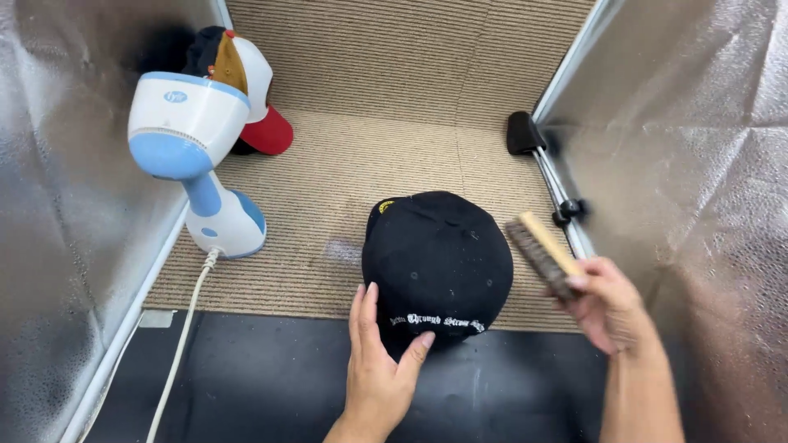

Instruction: The person cleans a black baseball cap by first brushing it with a wooden-handled brush. They then use a handheld garment steamer to steam the cap's surface. Finally, they brush the cap again to finish the cleaning process.

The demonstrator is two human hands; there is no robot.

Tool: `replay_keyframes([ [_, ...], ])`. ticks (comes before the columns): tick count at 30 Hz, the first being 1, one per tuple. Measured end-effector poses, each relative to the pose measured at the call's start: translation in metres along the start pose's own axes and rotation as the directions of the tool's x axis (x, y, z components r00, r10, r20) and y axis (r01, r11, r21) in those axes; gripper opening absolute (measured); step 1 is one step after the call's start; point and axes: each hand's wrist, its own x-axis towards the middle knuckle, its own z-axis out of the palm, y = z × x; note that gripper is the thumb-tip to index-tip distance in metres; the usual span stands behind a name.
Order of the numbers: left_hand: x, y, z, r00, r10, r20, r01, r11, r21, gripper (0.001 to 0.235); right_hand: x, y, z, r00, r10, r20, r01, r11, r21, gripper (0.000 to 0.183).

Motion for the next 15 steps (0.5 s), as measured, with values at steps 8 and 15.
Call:
replay_keyframes([
  [8,0.003,-0.005,0.006,0.996,0.029,-0.086,-0.038,0.993,-0.112,0.095,-0.013,-0.016,0.073,0.978,0.182,0.104,-0.145,0.947,-0.288,0.07],
  [15,0.005,-0.01,0.009,0.994,0.074,-0.081,-0.087,0.982,-0.17,0.094,-0.016,-0.046,0.1,0.964,-0.265,0.017,0.243,0.855,-0.458,0.073],
])
